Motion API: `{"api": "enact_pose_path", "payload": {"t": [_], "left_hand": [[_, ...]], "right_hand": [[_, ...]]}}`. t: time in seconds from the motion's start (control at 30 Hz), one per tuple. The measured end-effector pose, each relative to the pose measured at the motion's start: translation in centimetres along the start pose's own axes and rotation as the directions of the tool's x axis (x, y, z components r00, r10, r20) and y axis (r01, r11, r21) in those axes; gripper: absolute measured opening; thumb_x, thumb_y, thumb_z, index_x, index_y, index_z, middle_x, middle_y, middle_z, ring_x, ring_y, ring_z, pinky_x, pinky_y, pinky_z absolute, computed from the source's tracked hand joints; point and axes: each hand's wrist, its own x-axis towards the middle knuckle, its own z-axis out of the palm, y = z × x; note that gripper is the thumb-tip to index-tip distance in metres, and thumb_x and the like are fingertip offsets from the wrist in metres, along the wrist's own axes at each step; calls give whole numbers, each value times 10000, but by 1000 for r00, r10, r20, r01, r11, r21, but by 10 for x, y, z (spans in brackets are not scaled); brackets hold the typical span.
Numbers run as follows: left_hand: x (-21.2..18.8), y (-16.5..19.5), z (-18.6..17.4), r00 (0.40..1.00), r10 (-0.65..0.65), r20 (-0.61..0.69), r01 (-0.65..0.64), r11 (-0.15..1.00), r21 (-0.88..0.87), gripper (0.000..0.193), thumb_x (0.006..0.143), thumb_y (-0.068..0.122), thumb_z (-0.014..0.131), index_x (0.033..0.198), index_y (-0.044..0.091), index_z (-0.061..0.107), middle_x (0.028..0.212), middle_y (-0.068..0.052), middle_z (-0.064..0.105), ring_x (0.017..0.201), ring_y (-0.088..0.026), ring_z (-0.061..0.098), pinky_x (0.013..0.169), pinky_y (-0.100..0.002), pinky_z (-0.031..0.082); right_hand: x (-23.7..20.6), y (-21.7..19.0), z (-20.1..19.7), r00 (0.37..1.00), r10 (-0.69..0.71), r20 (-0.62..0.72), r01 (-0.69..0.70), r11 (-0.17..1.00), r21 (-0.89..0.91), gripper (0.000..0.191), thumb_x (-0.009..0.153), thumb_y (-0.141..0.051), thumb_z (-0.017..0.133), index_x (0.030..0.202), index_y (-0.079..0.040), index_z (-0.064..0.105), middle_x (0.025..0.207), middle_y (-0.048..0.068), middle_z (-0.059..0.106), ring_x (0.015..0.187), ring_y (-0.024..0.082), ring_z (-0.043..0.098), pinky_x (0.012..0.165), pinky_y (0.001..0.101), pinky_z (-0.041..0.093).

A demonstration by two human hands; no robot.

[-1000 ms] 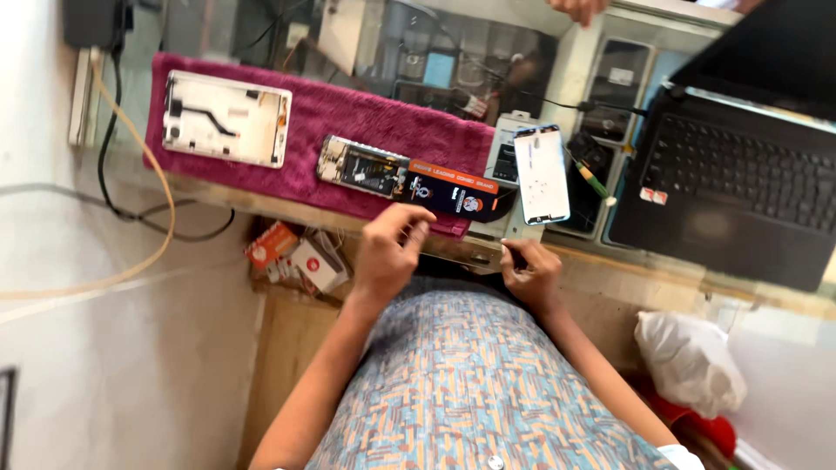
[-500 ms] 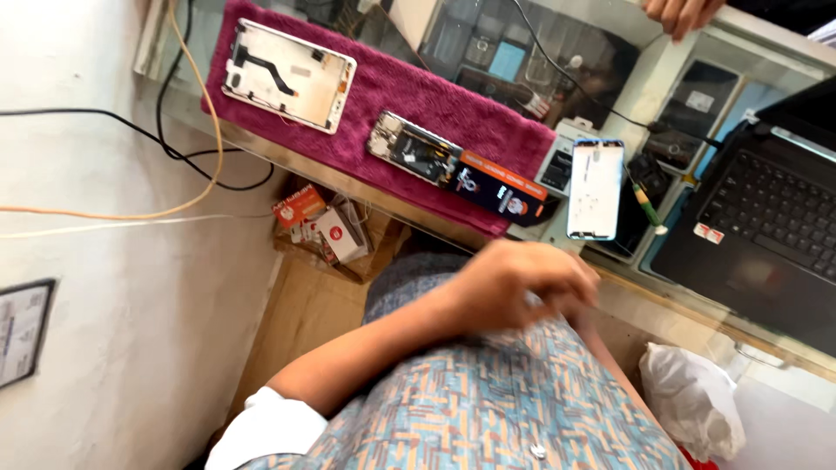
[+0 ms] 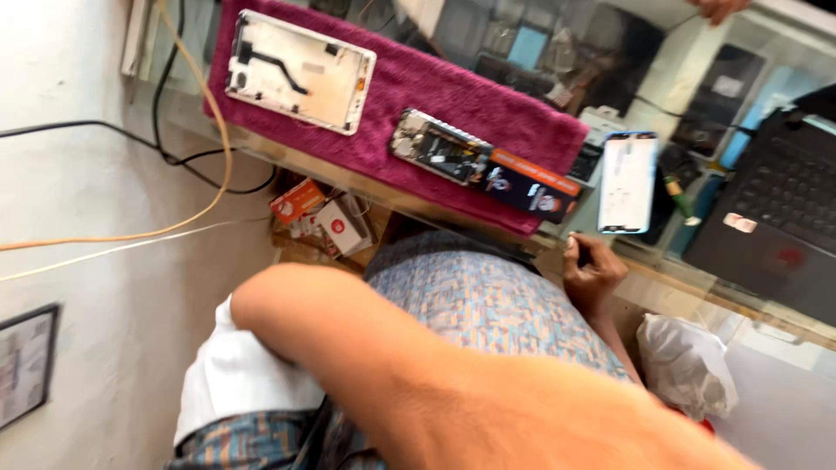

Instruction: The person pries open the back cover of a smartphone, works on its internal components, and plugs a charging cable into the phone to test it. They then lay the opened phone on a towel on the counter, handle a small battery package, and continue adjusting the phone's internals while a customer stands at the counter.

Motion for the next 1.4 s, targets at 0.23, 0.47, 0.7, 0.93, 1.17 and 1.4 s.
{"api": "enact_pose_path", "payload": {"t": [0.23,0.47,0.7,0.93,1.17,1.4], "left_hand": [[-21,10,-61,988,149,-35,-142,977,162,37,1013,124,621,1040,111,642,1002,-46,697,901,-223,673,817,-370,546],[-38,18,-82,988,145,-53,-126,955,267,63,972,89,646,918,120,659,885,-26,716,801,-200,674,739,-378,540],[-133,-57,-134,846,-361,-393,533,557,637,39,920,121,715,895,114,686,884,-37,717,861,-220,669,788,-399,552],[-249,-103,-148,695,-625,-356,606,242,758,949,816,541,851,1541,122,405,1564,-108,423,1471,-315,387,1239,-481,311],[-263,-116,-146,646,-718,-261,512,154,845,1091,801,654,813,1616,155,287,1647,-92,325,1539,-282,297,1276,-479,248],[-259,-111,-138,611,-730,-307,522,80,850,1153,793,667,786,1637,120,224,1676,-111,289,1553,-290,269,1285,-463,237]], "right_hand": [[2,-37,47,996,-81,-25,83,995,55,62,982,-49,737,1002,8,747,829,112,706,703,158,661,668,297,521],[3,-54,61,999,13,-45,-13,1000,5,51,963,-34,744,988,11,740,789,109,678,653,155,631,637,299,506],[9,-62,56,998,-57,-8,57,998,9,29,930,-30,703,945,-8,716,785,115,661,645,191,625,599,316,476],[14,-62,58,1000,-12,6,12,1000,13,50,877,-50,713,907,-12,726,727,92,640,573,168,584,546,308,448],[17,-67,56,1000,12,8,-13,999,52,52,872,-13,705,910,-12,741,741,90,642,576,163,560,544,307,424],[20,-68,43,992,-89,90,94,995,-44,101,866,13,719,953,-23,754,749,91,635,575,184,573,544,326,458]]}}
